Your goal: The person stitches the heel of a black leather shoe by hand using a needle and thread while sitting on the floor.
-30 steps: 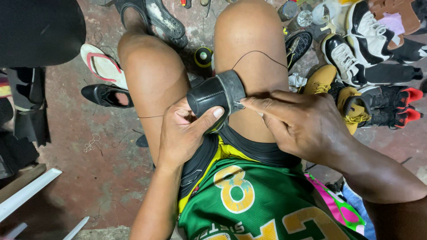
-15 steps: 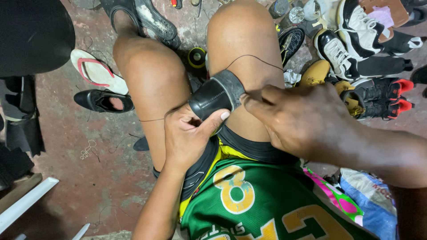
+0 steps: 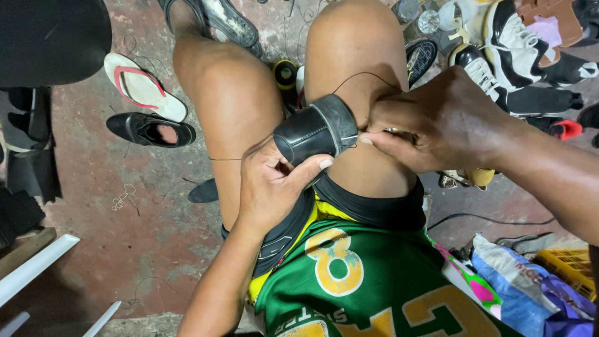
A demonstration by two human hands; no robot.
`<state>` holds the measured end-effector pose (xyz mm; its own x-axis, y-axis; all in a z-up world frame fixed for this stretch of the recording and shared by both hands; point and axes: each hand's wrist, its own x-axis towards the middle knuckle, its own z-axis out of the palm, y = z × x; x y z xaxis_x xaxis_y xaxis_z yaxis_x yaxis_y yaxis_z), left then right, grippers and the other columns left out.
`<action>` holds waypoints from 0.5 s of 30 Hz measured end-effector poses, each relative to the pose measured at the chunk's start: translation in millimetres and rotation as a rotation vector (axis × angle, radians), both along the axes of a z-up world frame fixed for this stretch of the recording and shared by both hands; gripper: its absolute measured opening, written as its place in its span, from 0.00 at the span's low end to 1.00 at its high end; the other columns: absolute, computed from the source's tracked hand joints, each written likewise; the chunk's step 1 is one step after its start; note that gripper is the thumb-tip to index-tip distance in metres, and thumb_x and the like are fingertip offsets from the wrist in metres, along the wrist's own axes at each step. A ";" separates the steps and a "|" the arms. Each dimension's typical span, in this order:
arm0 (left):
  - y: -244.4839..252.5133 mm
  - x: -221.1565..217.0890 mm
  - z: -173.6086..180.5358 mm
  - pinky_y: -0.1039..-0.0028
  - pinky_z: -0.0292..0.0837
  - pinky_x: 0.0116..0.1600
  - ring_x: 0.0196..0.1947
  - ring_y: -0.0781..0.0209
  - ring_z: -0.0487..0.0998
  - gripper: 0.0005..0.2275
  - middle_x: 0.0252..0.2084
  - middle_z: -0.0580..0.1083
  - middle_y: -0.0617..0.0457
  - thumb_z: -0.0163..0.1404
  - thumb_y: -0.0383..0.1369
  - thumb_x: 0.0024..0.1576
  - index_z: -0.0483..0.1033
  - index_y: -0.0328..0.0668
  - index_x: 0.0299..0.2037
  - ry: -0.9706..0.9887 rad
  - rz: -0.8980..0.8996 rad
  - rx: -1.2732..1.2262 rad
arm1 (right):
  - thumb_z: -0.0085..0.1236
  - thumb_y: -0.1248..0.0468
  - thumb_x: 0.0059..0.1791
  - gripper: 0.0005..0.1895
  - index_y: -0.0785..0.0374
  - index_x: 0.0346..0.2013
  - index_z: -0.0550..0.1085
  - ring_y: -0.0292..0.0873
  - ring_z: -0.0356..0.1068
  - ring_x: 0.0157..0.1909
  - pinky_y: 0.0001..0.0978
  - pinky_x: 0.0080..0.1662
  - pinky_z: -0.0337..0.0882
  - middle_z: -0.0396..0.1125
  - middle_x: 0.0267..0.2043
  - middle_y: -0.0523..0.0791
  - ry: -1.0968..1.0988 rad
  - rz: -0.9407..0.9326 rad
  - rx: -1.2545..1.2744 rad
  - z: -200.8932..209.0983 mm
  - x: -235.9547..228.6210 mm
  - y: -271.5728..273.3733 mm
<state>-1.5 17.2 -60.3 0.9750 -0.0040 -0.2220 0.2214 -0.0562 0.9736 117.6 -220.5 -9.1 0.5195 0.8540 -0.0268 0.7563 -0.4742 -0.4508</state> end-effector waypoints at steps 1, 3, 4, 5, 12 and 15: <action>0.0 0.9 -0.9 0.81 0.75 0.43 0.35 0.76 0.77 0.10 0.37 0.81 0.59 0.64 0.28 0.55 0.81 0.36 0.43 0.010 -0.004 -0.003 | 0.67 0.58 0.47 0.13 0.57 0.24 0.73 0.45 0.67 0.19 0.40 0.25 0.65 0.64 0.17 0.41 -0.006 0.011 0.019 0.0 0.6 1.0; 0.8 2.2 -2.0 0.81 0.74 0.42 0.36 0.76 0.76 0.09 0.37 0.80 0.59 0.64 0.28 0.55 0.82 0.36 0.43 0.033 -0.002 -0.059 | 0.67 0.59 0.47 0.14 0.57 0.23 0.72 0.45 0.67 0.19 0.38 0.24 0.65 0.64 0.18 0.41 -0.031 0.049 0.059 1.0 4.9 5.4; 0.6 1.7 -2.0 0.81 0.74 0.41 0.36 0.76 0.76 0.08 0.38 0.80 0.58 0.63 0.28 0.56 0.82 0.36 0.43 0.053 -0.005 -0.090 | 0.67 0.59 0.47 0.13 0.57 0.23 0.72 0.45 0.67 0.20 0.38 0.24 0.65 0.65 0.20 0.41 -0.039 0.070 0.079 1.9 5.7 7.1; 0.9 1.9 -2.3 0.81 0.74 0.42 0.36 0.76 0.76 0.08 0.38 0.80 0.58 0.63 0.27 0.56 0.82 0.36 0.43 0.051 -0.010 -0.088 | 0.67 0.60 0.47 0.13 0.57 0.23 0.71 0.45 0.67 0.21 0.38 0.24 0.65 0.66 0.21 0.41 -0.046 0.091 0.100 3.3 6.4 8.3; 0.7 3.5 -1.4 0.80 0.75 0.46 0.41 0.74 0.77 0.08 0.42 0.80 0.55 0.62 0.24 0.57 0.81 0.33 0.46 0.014 0.006 -0.150 | 0.66 0.61 0.48 0.13 0.59 0.24 0.71 0.45 0.67 0.20 0.40 0.23 0.64 0.66 0.21 0.41 -0.084 0.132 0.065 15.1 9.7 21.3; 0.6 3.7 -1.6 0.80 0.76 0.47 0.42 0.73 0.78 0.08 0.43 0.80 0.54 0.62 0.24 0.57 0.81 0.33 0.46 0.021 0.016 -0.154 | 0.65 0.61 0.48 0.14 0.58 0.22 0.69 0.45 0.66 0.19 0.41 0.22 0.63 0.63 0.19 0.42 -0.076 0.131 0.032 16.3 10.6 27.7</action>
<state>2.2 17.9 -61.9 0.9704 -0.0240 -0.2404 0.2416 0.0973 0.9655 128.2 -192.8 7.3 0.4031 0.9144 0.0372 0.8433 -0.3553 -0.4031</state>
